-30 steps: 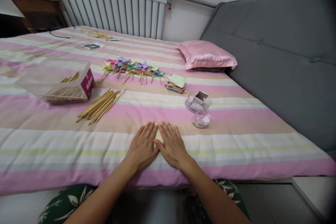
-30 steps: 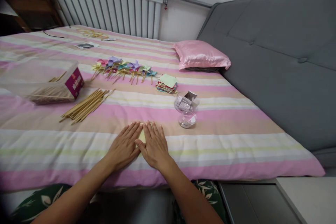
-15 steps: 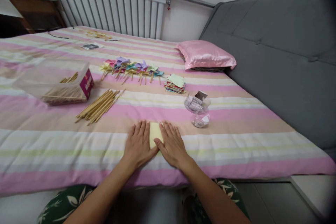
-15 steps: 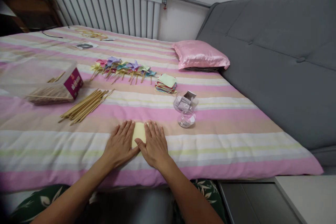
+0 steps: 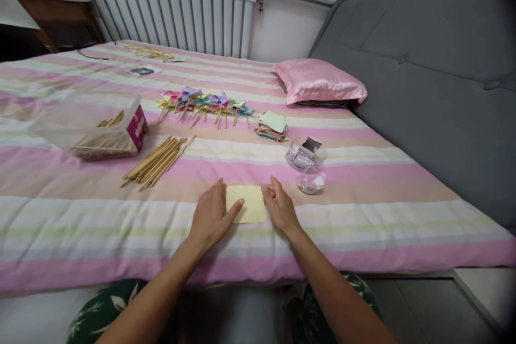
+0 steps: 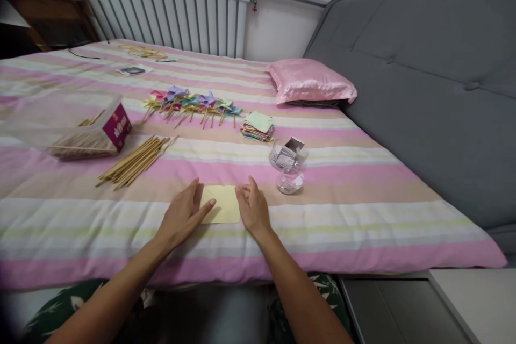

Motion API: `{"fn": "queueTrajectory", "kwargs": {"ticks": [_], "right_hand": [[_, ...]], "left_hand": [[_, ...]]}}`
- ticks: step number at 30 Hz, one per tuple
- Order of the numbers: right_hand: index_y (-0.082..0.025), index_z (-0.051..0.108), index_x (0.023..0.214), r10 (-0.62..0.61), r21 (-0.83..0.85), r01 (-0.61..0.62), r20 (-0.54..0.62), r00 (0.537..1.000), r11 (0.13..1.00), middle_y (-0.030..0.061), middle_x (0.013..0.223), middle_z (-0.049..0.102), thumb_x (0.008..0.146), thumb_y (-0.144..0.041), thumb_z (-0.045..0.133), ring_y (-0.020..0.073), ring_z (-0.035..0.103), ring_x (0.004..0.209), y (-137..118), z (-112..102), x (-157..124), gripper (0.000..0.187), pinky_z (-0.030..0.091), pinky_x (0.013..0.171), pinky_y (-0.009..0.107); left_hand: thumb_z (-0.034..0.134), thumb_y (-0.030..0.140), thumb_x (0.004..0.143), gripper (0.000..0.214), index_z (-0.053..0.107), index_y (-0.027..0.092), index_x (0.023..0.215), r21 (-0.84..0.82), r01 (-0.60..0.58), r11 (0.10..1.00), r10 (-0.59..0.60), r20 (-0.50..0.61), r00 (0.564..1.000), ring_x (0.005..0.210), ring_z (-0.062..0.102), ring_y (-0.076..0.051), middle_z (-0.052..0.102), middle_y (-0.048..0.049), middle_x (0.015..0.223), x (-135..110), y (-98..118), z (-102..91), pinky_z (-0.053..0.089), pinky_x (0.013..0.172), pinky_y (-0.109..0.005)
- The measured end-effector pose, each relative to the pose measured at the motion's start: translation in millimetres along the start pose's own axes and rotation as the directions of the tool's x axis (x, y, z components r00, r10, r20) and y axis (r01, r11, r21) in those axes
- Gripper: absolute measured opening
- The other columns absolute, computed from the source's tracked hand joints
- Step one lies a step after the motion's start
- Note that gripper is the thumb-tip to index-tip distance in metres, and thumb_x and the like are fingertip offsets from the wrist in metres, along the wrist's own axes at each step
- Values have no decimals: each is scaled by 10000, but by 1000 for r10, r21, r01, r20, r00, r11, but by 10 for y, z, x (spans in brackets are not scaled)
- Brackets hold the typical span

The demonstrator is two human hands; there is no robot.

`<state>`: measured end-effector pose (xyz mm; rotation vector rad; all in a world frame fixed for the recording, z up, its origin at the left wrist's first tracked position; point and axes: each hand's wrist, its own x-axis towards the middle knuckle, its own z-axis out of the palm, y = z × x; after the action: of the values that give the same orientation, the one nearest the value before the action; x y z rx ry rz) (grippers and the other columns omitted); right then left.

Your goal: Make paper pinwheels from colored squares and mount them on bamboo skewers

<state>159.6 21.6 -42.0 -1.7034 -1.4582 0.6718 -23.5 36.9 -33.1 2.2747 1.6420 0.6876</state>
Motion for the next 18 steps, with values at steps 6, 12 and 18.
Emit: {"fn": "queueTrajectory", "kwargs": {"ticks": [6,12,18], "right_hand": [[-132,388,1335,31,2,-31,5,1000,1000,98,1103,635,776,-344,559,196,615,847,80,17,68,622,477,818,372],[-169,454,1270,34,184,-35,5,999,982,51,936,668,726,-288,614,148,598,730,127,66,58,579,486,748,325],[-183,481,1158,72,659,-124,106,992,742,38,884,670,707,-286,652,164,637,770,76,47,50,493,506,697,297]], "left_hand": [[492,437,817,635,385,59,1316,-180,17,983,-17,-1,1000,1136,539,-298,583,-200,1216,55,-82,14,402,960,-462],[653,387,690,722,390,127,1310,-333,80,940,-74,32,997,1093,573,-291,598,-167,1196,73,-81,37,427,947,-471],[706,418,650,722,449,133,1261,-546,165,821,-217,-31,976,1109,565,-274,579,-179,1207,92,-59,27,436,961,-440]]}}
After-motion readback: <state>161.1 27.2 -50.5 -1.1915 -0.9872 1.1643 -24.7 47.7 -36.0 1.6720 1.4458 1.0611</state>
